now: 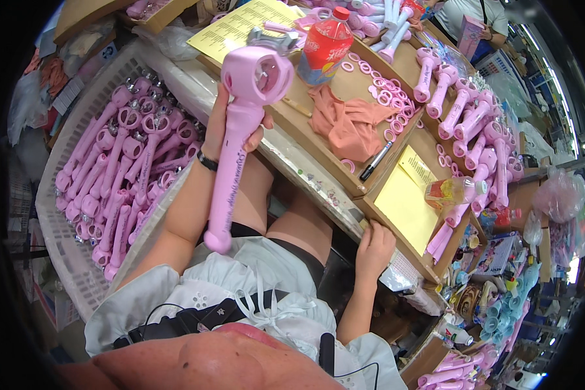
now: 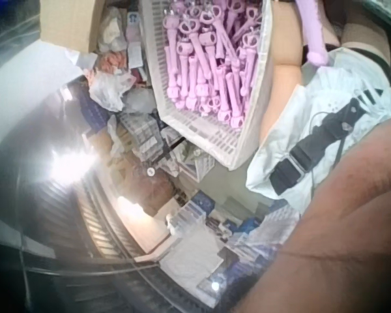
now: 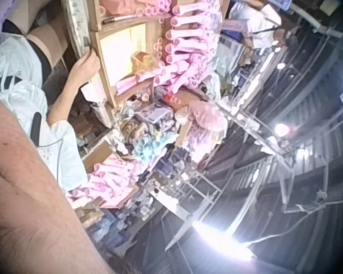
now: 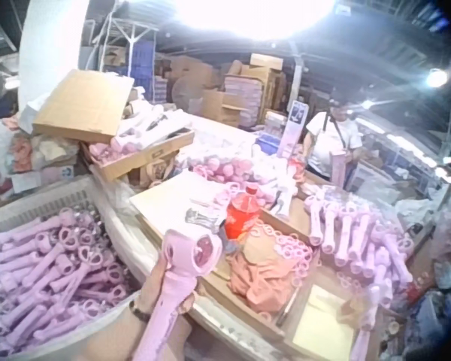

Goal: The person opens a cardboard box, removes a yellow instruction sheet, and uses a utility knife to cut it. They then pick up a pink bubble wand, wipe it with a cloth, and use the knife to scrape or trim parts of the wand's head. The person repeatedly handles the wand and the knife while seated at a cluttered workbench.

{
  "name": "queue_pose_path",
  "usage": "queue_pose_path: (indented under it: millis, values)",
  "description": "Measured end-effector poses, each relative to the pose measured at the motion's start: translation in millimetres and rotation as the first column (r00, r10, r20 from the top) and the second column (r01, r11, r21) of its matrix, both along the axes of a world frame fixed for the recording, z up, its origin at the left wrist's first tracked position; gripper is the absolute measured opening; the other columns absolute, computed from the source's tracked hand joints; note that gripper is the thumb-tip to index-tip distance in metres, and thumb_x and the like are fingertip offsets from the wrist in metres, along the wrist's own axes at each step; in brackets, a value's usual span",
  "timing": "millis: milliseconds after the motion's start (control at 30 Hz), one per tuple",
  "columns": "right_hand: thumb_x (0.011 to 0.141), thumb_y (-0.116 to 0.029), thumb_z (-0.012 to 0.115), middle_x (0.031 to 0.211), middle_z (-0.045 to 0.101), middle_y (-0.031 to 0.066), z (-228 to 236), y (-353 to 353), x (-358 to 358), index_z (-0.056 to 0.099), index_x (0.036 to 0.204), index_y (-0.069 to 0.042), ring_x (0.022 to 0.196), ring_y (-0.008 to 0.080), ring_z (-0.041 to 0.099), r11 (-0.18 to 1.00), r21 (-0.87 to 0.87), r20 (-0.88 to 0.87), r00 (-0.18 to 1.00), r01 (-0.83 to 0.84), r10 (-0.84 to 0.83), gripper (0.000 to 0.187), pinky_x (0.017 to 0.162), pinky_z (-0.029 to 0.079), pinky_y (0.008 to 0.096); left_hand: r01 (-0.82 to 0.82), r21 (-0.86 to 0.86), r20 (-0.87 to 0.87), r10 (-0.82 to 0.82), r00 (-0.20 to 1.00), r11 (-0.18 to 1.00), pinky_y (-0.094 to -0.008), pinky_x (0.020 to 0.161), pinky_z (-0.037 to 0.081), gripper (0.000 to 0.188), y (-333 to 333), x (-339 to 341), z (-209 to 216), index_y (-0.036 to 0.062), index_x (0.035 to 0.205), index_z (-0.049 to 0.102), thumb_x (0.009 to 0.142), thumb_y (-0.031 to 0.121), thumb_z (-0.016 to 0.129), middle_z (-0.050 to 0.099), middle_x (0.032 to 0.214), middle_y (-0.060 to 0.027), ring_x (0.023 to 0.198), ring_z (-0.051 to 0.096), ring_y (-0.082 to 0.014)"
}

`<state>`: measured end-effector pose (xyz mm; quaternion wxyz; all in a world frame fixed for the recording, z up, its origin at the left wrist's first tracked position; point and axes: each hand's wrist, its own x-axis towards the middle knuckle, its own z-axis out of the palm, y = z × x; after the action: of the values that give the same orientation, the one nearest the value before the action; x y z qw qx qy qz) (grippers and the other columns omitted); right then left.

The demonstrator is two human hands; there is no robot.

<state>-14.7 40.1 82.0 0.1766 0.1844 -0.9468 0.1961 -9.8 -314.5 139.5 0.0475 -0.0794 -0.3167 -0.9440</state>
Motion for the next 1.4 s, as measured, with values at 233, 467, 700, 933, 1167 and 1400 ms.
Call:
queue_pose_path:
  millis: [233,467,700,933,1167,1400]
  values:
    - [0.078,-0.011,0.065,0.091,0.056,0.0149,-13.6,12.2,0.3,0.060,0.096,-0.003,0.088,0.0334,0.051,0.999,-0.021,0.131,0.991,0.030,-0.027,0.020,0.080,0.040,0.0410,0.453,0.560,0.144,-0.620,0.771,0.694,-0.0237,0.045,0.052,0.067,42.7,-2.2,6.9,-0.0035,0.118,0.043,0.086,0.055,0.051,0.058,0.090,-0.0183,0.056,0.058,-0.0168]
    - [0.079,-0.002,0.062,0.085,0.055,0.0149,4.9,7.5,2.6,0.059,0.087,0.001,0.080,0.0304,0.055,0.976,-0.215,0.236,0.967,-0.041,0.092,0.009,0.071,0.046,0.0358,0.401,0.866,0.017,-0.819,0.574,0.299,-0.0254,0.050,0.051,0.063,92.0,25.9,-6.3,-0.0008,0.120,0.040,0.086,0.050,0.055,0.057,0.095,-0.0180,0.064,0.058,-0.0178]
    - [0.078,0.002,0.066,0.085,0.055,0.0105,50.8,-30.2,-0.8,0.057,0.090,-0.001,0.072,0.0180,0.053,0.820,-0.549,-0.102,0.987,-0.161,0.126,0.015,0.062,0.047,0.0264,0.317,0.886,0.072,-0.776,0.626,0.337,-0.0266,0.052,0.052,0.060,112.9,26.0,-10.9,0.0000,0.117,0.042,0.086,0.050,0.055,0.056,0.095,-0.0166,0.066,0.058,-0.0182]
    - [0.069,0.004,0.072,0.078,0.058,0.0071,74.1,-78.2,-14.7,0.064,0.088,-0.004,0.071,0.0184,0.054,0.885,-0.276,-0.342,0.899,-0.376,0.275,0.022,0.060,0.045,0.0271,0.299,0.850,0.131,-0.724,0.678,0.434,-0.0258,0.052,0.052,0.056,118.6,25.5,-5.5,0.0005,0.117,0.044,0.088,0.048,0.053,0.056,0.094,-0.0172,0.066,0.058,-0.0183]
    - [0.068,0.003,0.073,0.077,0.059,0.0061,78.1,-76.4,-17.7,0.066,0.084,-0.006,0.071,0.0186,0.055,0.917,-0.235,-0.378,0.899,-0.324,0.221,0.019,0.057,0.044,0.0286,0.313,0.804,0.162,-0.692,0.704,0.506,-0.0250,0.050,0.051,0.054,120.8,25.5,-5.4,0.0001,0.114,0.046,0.090,0.048,0.049,0.056,0.091,-0.0176,0.066,0.057,-0.0185]
    - [0.063,0.002,0.073,0.074,0.059,0.0058,76.6,-72.3,-15.9,0.065,0.083,-0.006,0.069,0.0224,0.056,0.920,-0.229,-0.378,0.900,-0.317,0.216,0.022,0.061,0.046,0.0322,0.320,0.767,0.207,-0.686,0.697,0.557,-0.0253,0.049,0.051,0.055,122.2,24.7,-3.8,-0.0003,0.112,0.047,0.089,0.049,0.051,0.057,0.088,-0.0172,0.064,0.057,-0.0179]
